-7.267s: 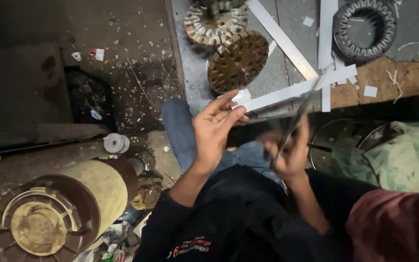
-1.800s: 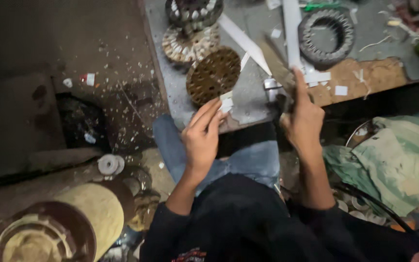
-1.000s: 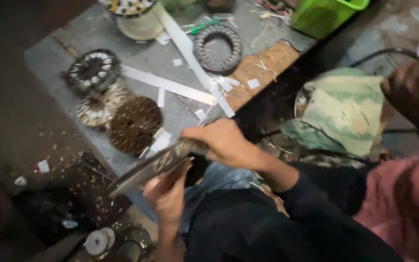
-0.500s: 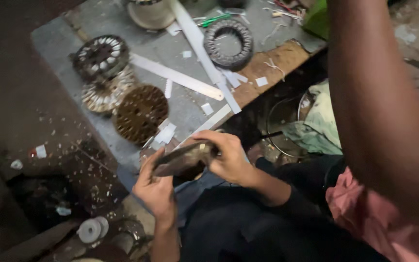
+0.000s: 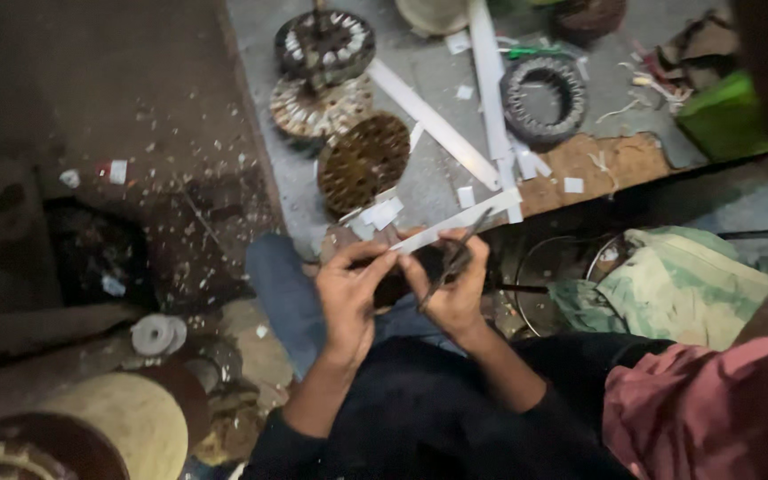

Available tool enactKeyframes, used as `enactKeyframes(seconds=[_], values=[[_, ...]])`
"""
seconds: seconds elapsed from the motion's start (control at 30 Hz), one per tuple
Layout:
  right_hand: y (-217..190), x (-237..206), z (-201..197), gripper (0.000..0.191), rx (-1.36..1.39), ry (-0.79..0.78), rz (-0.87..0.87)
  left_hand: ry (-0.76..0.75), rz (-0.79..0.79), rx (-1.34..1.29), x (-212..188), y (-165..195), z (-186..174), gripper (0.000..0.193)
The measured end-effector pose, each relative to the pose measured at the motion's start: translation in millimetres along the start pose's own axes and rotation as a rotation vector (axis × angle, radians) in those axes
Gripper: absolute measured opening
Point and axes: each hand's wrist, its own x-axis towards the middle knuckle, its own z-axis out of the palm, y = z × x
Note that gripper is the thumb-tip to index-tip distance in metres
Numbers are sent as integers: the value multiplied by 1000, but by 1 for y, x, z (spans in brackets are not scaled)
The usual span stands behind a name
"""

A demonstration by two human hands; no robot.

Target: The person inserts white rectangular strips into slots on a circular motor stator while seated on the floor. They use scissors to cut the strips to length and place the finished stator on the table.

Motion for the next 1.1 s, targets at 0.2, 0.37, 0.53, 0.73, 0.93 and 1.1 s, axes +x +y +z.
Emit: enactKeyframes(seconds=[0.2, 0.37, 0.53, 0.73, 0.93, 1.1], values=[[-2, -2, 2, 64, -132, 198, 100, -104, -5, -18, 3, -2, -3, 19], [-22, 11, 4, 57, 89, 235, 248, -287, -53, -59, 3, 9, -11, 25], [-40, 20, 11, 57, 270, 237, 300, -345, -26, -64, 6, 14, -9, 23], [-49, 22, 14, 57, 331, 222, 306, -348, -84, -105, 10, 14, -12, 22], [-54, 23, 17, 60, 443, 224, 331, -358, -78, -94, 12, 14, -13, 19], [-54, 21, 18, 56, 476, 232, 327, -356, -106, -88, 14, 12, -14, 18]])
